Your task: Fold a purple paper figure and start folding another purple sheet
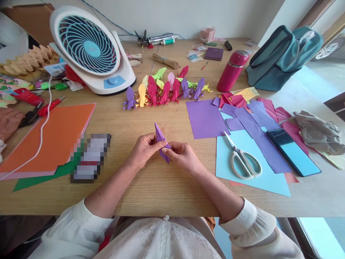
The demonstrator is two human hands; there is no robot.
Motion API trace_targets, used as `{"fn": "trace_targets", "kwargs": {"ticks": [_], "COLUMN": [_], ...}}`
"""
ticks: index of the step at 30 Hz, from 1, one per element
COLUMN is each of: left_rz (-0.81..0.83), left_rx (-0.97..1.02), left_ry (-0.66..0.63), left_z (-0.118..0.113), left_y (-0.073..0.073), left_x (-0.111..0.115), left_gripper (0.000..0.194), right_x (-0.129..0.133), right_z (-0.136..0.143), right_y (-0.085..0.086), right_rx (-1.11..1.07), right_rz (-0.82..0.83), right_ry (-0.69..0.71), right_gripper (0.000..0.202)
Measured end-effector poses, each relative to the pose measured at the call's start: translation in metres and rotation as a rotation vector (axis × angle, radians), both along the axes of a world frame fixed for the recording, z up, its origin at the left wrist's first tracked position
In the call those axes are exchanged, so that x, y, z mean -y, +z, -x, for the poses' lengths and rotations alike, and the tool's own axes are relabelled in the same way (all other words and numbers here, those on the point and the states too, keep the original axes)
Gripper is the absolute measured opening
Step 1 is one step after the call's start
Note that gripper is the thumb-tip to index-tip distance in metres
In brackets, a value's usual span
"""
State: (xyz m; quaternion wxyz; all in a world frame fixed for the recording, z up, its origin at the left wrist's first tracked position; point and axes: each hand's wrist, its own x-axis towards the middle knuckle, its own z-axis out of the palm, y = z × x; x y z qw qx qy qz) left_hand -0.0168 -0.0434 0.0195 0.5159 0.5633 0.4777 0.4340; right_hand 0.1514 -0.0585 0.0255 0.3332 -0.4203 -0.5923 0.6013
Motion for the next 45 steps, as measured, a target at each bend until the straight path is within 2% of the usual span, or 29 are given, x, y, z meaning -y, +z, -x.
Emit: {"fn": "trace_targets", "kwargs": {"ticks": [10,13,18,23,26,29,32,34,36,40,45], "left_rz": [-0.013,0.023,-0.018,0.034,0.035,0.036,0.027,0.046,0.084,0.083,-0.024], "left_rx": [-0.031,-0.007,0.060,0.147,0.130,0.088,0.016,-0.063,-0.134,-0.195,-0.235], "left_ry": [0.061,0.072,0.144,0.153,0.161,0.113,0.012,-0.071,-0.147,-0.194,-0.197], "left_z": [-0.012,-0.010,0.000,0.006,0.007,0.009,0.009,0.008,0.005,0.000,-0.003], "left_y": [0.009,0.010,0.012,0.015,0.015,0.014,0.010,0.007,0.004,0.002,0.006], "left_x": [0.011,0.011,0.004,0.000,-0.001,-0.002,-0.002,0.000,0.002,0.007,0.009], "left_gripper": [0.031,0.030,0.032,0.033,0.033,0.033,0.036,0.037,0.037,0.040,0.039], "right_x": [0.003,0.003,0.001,0.003,0.005,0.003,-0.004,-0.009,-0.011,-0.010,-0.008], "right_z": [0.004,0.001,-0.003,-0.006,-0.009,-0.016,-0.022,-0.024,-0.022,-0.012,-0.007], "right_y": [-0.012,-0.010,-0.011,-0.010,-0.005,-0.001,0.003,0.003,0.002,-0.005,-0.011], "right_rx": [-0.035,-0.014,0.035,0.062,0.097,0.187,0.224,0.152,0.031,-0.204,-0.255], "right_rz": [0.059,0.028,0.015,-0.006,-0.025,-0.060,-0.131,-0.154,-0.144,-0.026,0.012], "right_ry": [0.001,0.015,0.075,0.130,0.187,0.181,-0.015,-0.166,-0.233,-0.135,-0.113], "right_gripper": [0.050,0.047,0.043,0.042,0.042,0.046,0.051,0.046,0.038,0.033,0.035]}}
